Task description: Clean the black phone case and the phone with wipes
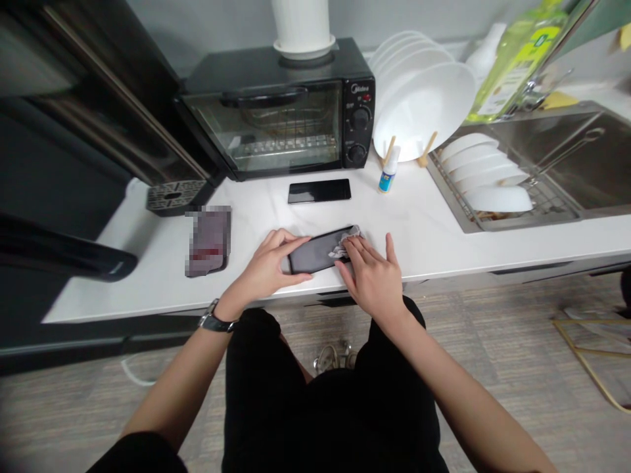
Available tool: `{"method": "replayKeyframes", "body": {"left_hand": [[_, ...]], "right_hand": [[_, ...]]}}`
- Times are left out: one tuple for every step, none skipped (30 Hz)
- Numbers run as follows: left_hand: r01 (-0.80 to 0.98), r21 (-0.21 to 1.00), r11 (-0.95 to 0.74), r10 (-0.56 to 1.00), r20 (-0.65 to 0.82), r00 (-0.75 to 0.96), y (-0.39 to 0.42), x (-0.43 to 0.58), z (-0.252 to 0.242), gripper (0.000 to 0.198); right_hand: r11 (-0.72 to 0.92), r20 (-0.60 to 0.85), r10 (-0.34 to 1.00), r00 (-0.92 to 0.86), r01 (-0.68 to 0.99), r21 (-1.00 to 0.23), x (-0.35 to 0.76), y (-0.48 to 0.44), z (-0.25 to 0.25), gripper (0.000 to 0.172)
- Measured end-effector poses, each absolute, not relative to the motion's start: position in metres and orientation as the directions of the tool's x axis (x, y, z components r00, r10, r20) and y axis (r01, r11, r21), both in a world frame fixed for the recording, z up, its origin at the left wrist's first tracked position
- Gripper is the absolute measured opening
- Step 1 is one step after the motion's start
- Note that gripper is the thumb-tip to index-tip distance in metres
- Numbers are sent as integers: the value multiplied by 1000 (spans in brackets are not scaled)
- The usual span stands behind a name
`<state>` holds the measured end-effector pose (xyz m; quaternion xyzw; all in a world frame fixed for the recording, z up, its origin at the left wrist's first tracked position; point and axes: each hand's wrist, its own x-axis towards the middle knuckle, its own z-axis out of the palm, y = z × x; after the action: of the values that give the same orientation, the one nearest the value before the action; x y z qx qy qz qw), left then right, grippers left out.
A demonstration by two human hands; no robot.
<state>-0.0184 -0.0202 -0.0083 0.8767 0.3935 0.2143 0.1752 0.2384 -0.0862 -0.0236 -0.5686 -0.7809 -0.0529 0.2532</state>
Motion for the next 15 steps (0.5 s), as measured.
{"method": "replayKeyframes", "body": {"left_hand": [[612,477,-631,763,237,602,-20,-18,-8,76],[609,479,-632,761,237,604,-20,-18,-8,77],[605,482,-634,759,238,606,-20,-19,-8,77],[601,484,-636,757,241,607,-20,-19,-8,77],[598,486,-637,756,243,608,-20,-19,-9,77],[596,487,-638,755,246,608,-19,-19,-9,78],[597,486,-638,756,248,606,-19,-19,-10,78],[600,484,-637,758,250,603,-19,-19,-10,79],[603,482,-635,760,252,599,-19,-19,-11,79],[606,481,-634,762,255,595,-18,-19,-11,79],[607,482,-632,764,259,591,-18,-19,-12,78],[606,483,-632,765,263,588,-18,-19,-12,77],[604,486,-632,765,268,585,-18,-18,-12,75],[602,488,-632,766,273,582,-18,-18,-12,72],[602,490,-631,767,278,578,-18,-18,-12,70]], "right_hand": [[331,461,863,-209,922,-203,234,-85,-24,44],[315,465,864,-194,928,-199,228,-83,-25,46],[301,468,865,-181,933,-196,223,-81,-25,47],[290,472,865,-170,937,-194,218,-78,-26,49],[283,477,864,-161,939,-194,214,-76,-28,50],[276,484,862,-153,941,-195,209,-73,-29,51],[270,492,859,-144,943,-195,204,-71,-30,52],[264,500,855,-136,945,-194,200,-68,-32,53],[257,507,852,-130,947,-190,196,-67,-33,55],[251,511,851,-126,950,-184,192,-66,-34,57],[247,512,850,-125,953,-176,189,-65,-35,59],[244,512,850,-126,955,-169,185,-65,-35,60],[243,511,850,-128,956,-164,182,-65,-36,61],[242,509,851,-129,957,-162,179,-65,-36,61],[240,504,854,-128,957,-164,175,-65,-36,61]]}}
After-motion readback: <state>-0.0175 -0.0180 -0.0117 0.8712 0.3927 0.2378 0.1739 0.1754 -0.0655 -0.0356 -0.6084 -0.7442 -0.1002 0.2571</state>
